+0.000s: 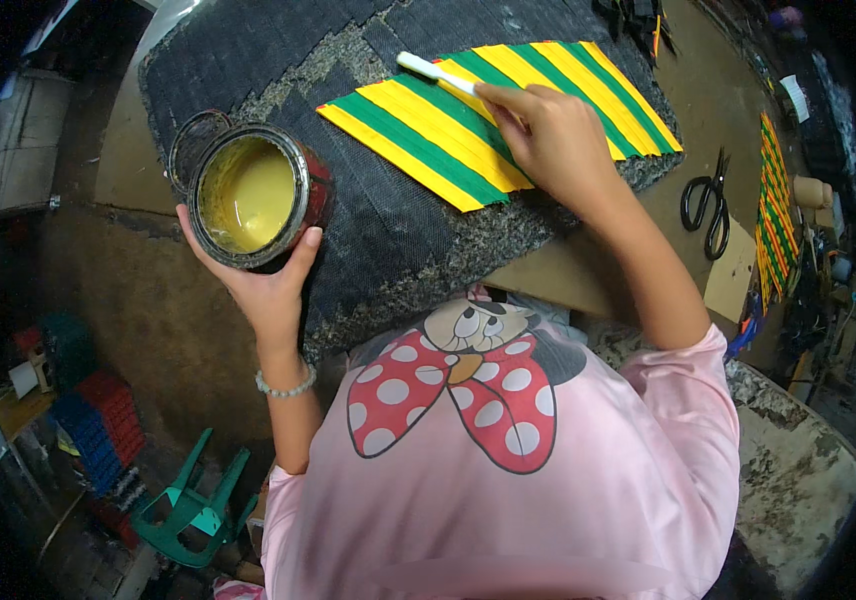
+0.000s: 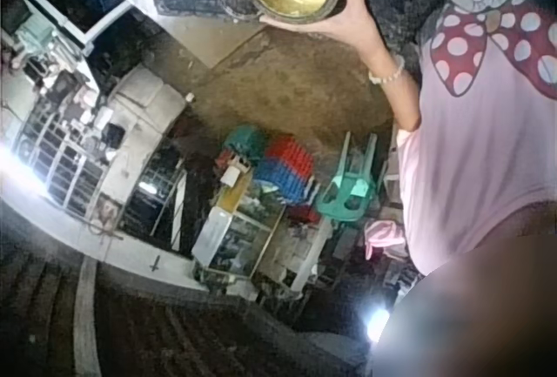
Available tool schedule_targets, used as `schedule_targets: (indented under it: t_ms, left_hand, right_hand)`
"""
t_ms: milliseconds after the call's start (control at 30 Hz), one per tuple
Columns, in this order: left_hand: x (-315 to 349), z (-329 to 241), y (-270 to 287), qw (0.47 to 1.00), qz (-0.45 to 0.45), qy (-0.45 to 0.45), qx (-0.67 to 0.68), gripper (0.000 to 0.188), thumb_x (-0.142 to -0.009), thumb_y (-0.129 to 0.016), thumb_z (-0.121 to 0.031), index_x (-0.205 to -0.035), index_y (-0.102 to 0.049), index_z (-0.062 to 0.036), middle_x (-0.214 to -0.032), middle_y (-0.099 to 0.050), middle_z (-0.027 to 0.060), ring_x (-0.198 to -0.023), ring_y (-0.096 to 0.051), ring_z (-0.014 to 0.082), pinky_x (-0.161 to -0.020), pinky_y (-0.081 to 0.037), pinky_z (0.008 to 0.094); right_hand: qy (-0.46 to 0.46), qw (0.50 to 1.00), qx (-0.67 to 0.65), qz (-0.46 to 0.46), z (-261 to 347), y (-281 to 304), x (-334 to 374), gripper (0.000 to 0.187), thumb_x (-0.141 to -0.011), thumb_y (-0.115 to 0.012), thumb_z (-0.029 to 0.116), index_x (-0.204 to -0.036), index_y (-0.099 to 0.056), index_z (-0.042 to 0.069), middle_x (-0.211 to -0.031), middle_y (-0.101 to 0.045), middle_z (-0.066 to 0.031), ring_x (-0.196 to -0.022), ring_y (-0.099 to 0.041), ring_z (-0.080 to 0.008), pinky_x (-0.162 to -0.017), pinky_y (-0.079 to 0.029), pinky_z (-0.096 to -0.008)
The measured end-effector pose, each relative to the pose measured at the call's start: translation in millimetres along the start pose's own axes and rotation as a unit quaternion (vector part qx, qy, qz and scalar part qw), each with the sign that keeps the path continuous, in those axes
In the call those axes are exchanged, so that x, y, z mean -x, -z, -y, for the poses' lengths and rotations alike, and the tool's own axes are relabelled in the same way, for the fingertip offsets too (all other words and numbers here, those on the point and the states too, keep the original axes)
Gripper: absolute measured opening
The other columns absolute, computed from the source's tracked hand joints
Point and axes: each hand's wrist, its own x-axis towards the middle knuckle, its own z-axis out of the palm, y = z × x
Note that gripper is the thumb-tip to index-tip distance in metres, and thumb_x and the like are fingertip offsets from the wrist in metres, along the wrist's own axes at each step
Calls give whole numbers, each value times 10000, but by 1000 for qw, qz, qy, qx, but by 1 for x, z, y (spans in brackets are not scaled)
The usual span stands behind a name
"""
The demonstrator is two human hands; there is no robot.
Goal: The person assembles colorful striped fabric strips with black backing, aligns and trims them with scissors, then applies yellow adhesive to a larger striped piece using a brush. The person handles multiple strips and tools on a workbench.
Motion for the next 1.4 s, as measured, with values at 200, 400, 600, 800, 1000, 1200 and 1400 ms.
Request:
schedule_targets:
  t_ms: [200,400,600,800,1000,1200,1400]
  left_hand:
    - [1,4,0,999,-5,-6,-31,1121,-653,-852,-113,-1476,-99,-11,-1462,-264,178,-1344,-286,280,-1132,-203,410]
    - [-2,3,0,998,-7,-18,-67,1106,-636,-861,-92,-1459,-129,14,-1442,-299,180,-1321,-325,271,-1123,-234,401]
    - [0,-23,-4,997,14,-46,-56,1159,-555,-907,-117,-1447,-178,8,-1387,-362,189,-1280,-391,288,-1096,-297,404]
    - [13,-43,-21,991,72,-102,-37,1150,-512,-912,-125,-1429,-229,-7,-1411,-357,185,-1287,-394,313,-1086,-316,402]
    - [14,-46,-29,982,86,-163,-48,1110,-532,-906,-151,-1415,-248,-1,-1420,-347,209,-1301,-368,371,-1091,-297,430]
    - [6,-43,-29,994,39,-105,-6,1141,-521,-921,-133,-1421,-233,4,-1380,-384,206,-1259,-425,323,-1064,-343,404]
    - [5,-45,-34,994,47,-95,-26,1167,-522,-924,-120,-1431,-203,5,-1348,-405,201,-1234,-444,291,-1058,-352,385]
  right_hand:
    - [-36,998,21,50,-4,30,33,246,-829,-608,176,-1057,-691,135,-739,-620,-143,-670,-623,-335,-598,-493,-447]
    - [-125,983,60,122,-1,92,111,252,-835,-618,104,-1079,-678,119,-682,-567,-133,-618,-591,-319,-560,-468,-417]
    - [-198,973,-121,11,21,126,110,234,-827,-631,21,-1049,-691,64,-761,-638,-100,-611,-597,-176,-518,-440,-281]
    - [50,977,-197,69,62,92,58,249,-782,-646,-14,-1018,-684,56,-715,-606,-79,-580,-578,-180,-507,-428,-266]
    - [115,980,-86,142,85,58,27,211,-833,-640,104,-1040,-680,83,-684,-581,-82,-560,-558,-225,-531,-448,-353]
    - [-109,839,-503,177,48,83,36,228,-924,-594,214,-1051,-676,43,-788,-620,-1,-614,-462,-41,-554,-381,-217]
    - [-209,575,-698,372,61,55,76,291,-966,-546,243,-1135,-608,15,-652,-479,55,-511,-377,-15,-443,-284,-180]
